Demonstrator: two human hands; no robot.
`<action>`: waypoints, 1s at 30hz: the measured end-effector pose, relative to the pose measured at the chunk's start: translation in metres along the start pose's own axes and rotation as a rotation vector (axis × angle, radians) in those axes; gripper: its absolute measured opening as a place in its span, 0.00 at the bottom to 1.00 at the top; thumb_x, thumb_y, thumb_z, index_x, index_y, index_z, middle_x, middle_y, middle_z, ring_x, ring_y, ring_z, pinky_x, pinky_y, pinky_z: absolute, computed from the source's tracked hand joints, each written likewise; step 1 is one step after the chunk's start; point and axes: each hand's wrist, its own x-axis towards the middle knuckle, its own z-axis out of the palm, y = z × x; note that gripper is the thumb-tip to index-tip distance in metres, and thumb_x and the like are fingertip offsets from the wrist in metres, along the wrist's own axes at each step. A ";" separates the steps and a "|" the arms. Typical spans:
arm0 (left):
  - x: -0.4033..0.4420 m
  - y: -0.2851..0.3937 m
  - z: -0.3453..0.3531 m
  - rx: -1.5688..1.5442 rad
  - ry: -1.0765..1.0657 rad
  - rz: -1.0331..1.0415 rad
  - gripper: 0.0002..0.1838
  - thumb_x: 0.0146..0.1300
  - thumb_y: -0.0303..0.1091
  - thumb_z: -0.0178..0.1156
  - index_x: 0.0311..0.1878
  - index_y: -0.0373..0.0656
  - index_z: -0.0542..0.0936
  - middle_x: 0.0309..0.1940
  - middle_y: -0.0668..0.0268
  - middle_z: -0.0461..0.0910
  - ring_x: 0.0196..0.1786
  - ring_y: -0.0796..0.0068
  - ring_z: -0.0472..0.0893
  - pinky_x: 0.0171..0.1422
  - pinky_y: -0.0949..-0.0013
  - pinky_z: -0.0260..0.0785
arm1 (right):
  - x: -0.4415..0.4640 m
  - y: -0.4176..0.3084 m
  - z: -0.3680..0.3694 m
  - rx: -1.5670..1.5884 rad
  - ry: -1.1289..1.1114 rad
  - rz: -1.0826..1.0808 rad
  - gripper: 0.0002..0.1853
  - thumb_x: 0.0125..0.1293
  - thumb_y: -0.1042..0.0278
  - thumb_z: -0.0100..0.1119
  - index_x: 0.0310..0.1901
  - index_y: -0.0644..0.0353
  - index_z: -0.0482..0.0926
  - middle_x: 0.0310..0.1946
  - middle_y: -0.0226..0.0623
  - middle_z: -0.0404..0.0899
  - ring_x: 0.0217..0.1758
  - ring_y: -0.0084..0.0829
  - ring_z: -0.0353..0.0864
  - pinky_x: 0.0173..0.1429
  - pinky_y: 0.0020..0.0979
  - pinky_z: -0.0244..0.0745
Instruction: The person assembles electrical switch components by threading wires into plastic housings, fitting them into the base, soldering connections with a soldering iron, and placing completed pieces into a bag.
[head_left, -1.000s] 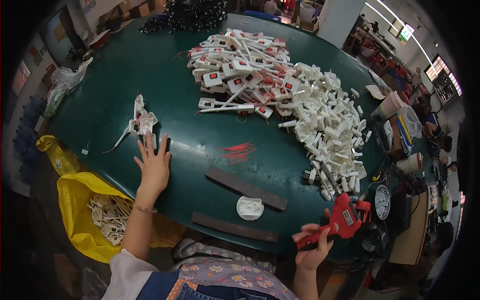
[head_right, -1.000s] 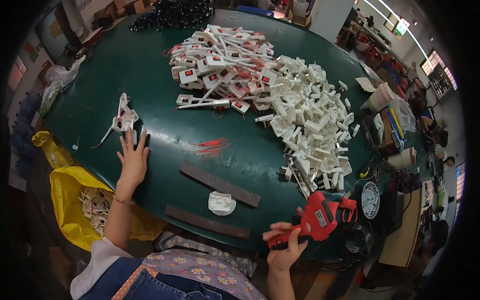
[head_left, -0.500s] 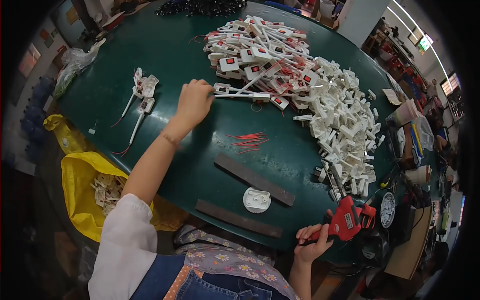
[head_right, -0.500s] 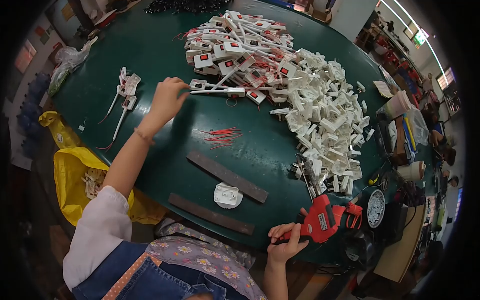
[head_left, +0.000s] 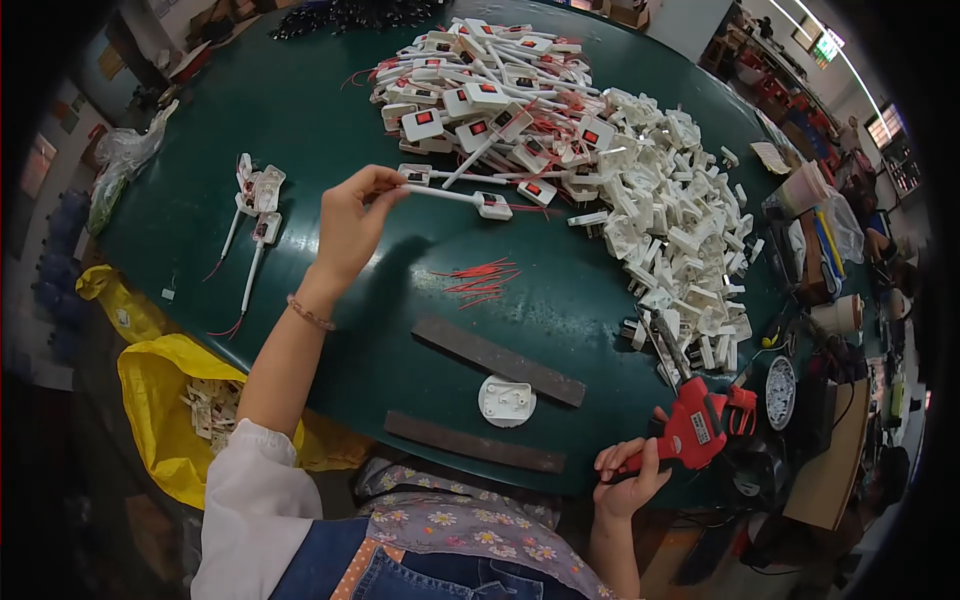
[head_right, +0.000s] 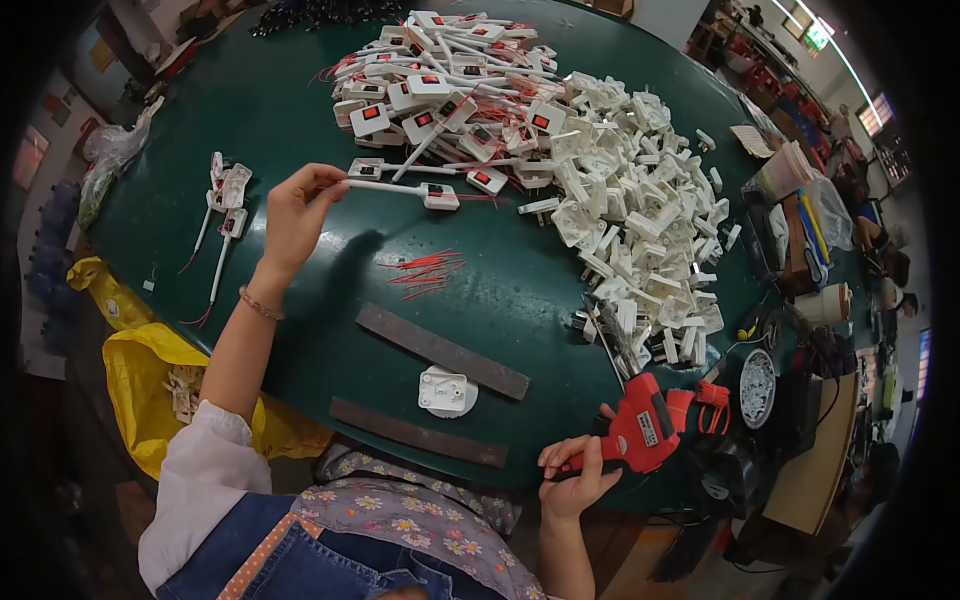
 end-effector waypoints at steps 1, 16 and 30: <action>0.001 0.008 -0.001 -0.069 0.021 0.010 0.06 0.60 0.21 0.61 0.41 0.34 0.81 0.32 0.67 0.83 0.36 0.84 0.80 0.42 0.80 0.71 | 0.000 -0.001 -0.001 0.008 -0.009 0.008 0.21 0.73 0.64 0.41 0.63 0.66 0.59 0.13 0.31 0.63 0.10 0.21 0.58 0.19 0.25 0.61; -0.015 0.192 0.020 -0.375 -0.610 0.445 0.07 0.51 0.14 0.64 0.34 0.33 0.85 0.28 0.61 0.85 0.35 0.77 0.85 0.43 0.77 0.77 | 0.034 -0.108 0.087 -0.197 -0.303 -0.029 0.34 0.49 0.83 0.70 0.60 0.66 0.67 0.49 0.48 0.79 0.43 0.23 0.77 0.40 0.23 0.75; -0.041 0.167 0.043 -0.691 -0.640 0.042 0.10 0.61 0.27 0.64 0.45 0.36 0.83 0.32 0.63 0.85 0.35 0.79 0.83 0.34 0.76 0.77 | 0.018 -0.069 0.106 -0.248 -0.297 -0.005 0.31 0.49 0.82 0.72 0.56 0.65 0.71 0.32 0.41 0.83 0.35 0.28 0.84 0.38 0.25 0.79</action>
